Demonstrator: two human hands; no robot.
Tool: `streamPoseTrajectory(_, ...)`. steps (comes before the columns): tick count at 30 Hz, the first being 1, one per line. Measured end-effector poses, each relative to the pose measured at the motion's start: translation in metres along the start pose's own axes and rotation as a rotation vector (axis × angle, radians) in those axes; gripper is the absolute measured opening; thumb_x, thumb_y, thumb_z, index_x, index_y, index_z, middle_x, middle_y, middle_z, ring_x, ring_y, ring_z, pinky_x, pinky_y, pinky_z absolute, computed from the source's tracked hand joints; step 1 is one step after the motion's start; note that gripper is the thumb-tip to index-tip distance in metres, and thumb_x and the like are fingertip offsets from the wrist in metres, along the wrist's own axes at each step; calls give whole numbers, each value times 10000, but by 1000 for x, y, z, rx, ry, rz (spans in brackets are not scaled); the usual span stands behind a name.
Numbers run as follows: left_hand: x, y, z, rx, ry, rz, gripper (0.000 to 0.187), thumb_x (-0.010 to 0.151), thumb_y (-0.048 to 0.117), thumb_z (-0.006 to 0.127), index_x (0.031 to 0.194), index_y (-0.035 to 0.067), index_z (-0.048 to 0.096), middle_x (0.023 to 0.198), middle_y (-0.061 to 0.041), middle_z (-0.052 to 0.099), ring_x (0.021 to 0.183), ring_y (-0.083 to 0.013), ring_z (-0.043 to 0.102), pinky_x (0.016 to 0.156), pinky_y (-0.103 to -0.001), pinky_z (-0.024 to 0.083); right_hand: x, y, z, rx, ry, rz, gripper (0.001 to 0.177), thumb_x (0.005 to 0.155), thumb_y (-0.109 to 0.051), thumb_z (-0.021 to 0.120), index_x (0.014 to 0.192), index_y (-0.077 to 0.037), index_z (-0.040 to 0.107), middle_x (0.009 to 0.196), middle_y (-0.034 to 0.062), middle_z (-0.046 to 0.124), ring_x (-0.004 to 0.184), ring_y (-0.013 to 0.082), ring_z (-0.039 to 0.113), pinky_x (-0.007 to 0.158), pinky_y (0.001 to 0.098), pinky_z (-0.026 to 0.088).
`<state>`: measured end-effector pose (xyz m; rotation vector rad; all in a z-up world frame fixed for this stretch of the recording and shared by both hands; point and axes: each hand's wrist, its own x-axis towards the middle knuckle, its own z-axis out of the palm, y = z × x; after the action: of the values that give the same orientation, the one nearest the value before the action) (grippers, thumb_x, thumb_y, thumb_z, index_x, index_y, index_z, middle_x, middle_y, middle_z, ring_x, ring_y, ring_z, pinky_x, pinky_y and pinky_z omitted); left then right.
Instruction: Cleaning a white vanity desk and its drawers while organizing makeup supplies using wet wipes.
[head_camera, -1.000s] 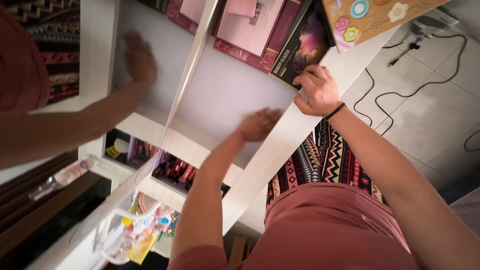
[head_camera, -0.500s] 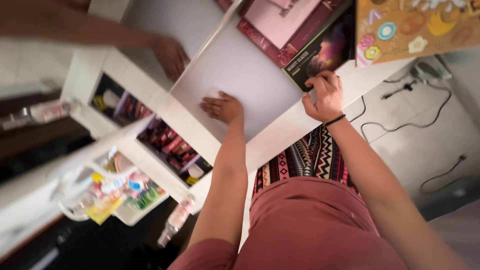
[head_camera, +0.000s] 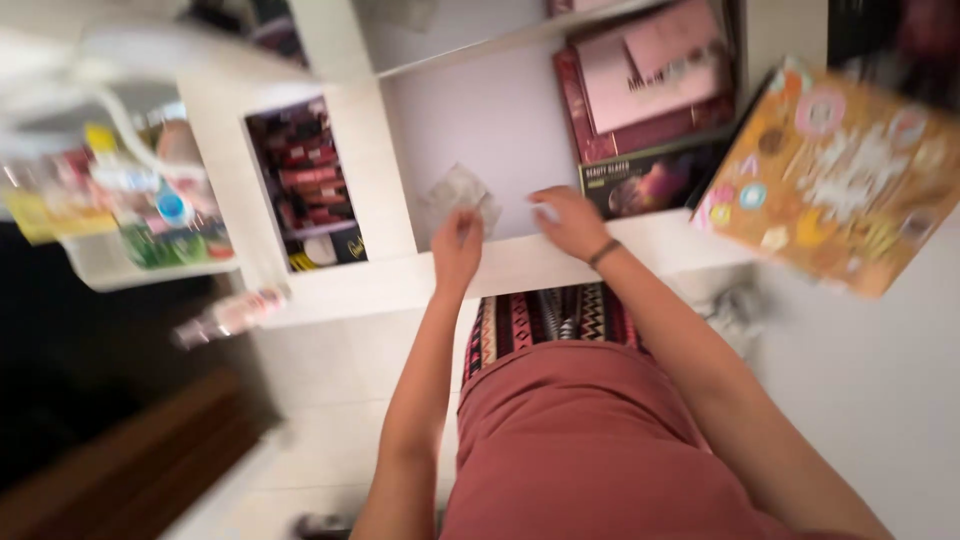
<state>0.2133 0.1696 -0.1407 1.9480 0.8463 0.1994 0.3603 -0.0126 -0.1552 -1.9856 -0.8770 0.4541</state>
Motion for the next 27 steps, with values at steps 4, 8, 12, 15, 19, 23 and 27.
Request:
streamPoseTrajectory(4, -86, -90, 8, -427, -240, -444, 219, 956, 166, 596, 937, -2, 736, 805, -171, 740, 749, -258, 711, 638, -358, 536, 36, -43, -7, 57, -402, -51, 210, 972, -136, 670, 1149, -40, 729, 1095, 156, 729, 928, 235, 711, 787, 366, 577)
streamPoseTrajectory(8, -121, -178, 49, -1040, 64, -796, 492, 910, 373, 564, 1273, 45, 519, 1221, -173, 605, 1060, -269, 635, 884, -384, 552, -43, -23, -16, 270, -686, 279, 176, 984, -144, 669, 1097, -27, 738, 912, 84, 765, 828, 124, 701, 773, 288, 584)
streamPoseTrajectory(12, -80, -164, 103, -1711, 408, -938, 910, 843, 751, 471, 1452, 75, 441, 1542, -164, 435, 1372, -348, 456, 1086, -497, 405, -136, 27, -45, 253, -955, 347, 264, 934, -92, 663, 1180, -22, 727, 974, 76, 782, 899, 126, 726, 817, 293, 591)
streamPoseTrajectory(15, -65, -129, 112, -1773, 538, -869, 1064, 736, 925, 301, 1431, 140, 485, 1465, -108, 505, 1295, -341, 476, 1023, -491, 421, -169, 74, -52, 134, -798, 530, 430, 935, -50, 645, 1358, -26, 573, 1118, 100, 757, 966, 203, 712, 869, 354, 576)
streamPoseTrajectory(19, -67, -148, 119, -1654, 578, -789, 941, 805, 806, 480, 1435, 107, 511, 1432, -139, 543, 1289, -359, 538, 1043, -526, 463, -204, 190, -60, 644, -348, 1055, 629, 921, 22, 565, 1516, -34, 368, 1334, 172, 637, 1139, 323, 643, 1003, 435, 537)
streamPoseTrajectory(23, -79, -166, 118, -1632, 545, -913, 1006, 856, 830, 354, 1416, 8, 505, 1442, -181, 533, 1269, -384, 533, 1095, -526, 457, -219, 280, -57, 1500, 270, 1080, 637, 820, 137, 428, 1428, -51, 431, 1424, 178, 506, 1305, 363, 534, 1170, 516, 464)
streamPoseTrajectory(27, -87, -179, 122, -1688, 483, -936, 1087, 884, 862, 260, 1421, -61, 467, 1432, -199, 527, 1275, -399, 517, 1107, -510, 422, -195, 191, -66, 1664, 530, 964, 329, 870, -85, 557, 1185, -16, 621, 1242, 179, 609, 1188, 358, 544, 1092, 565, 429)
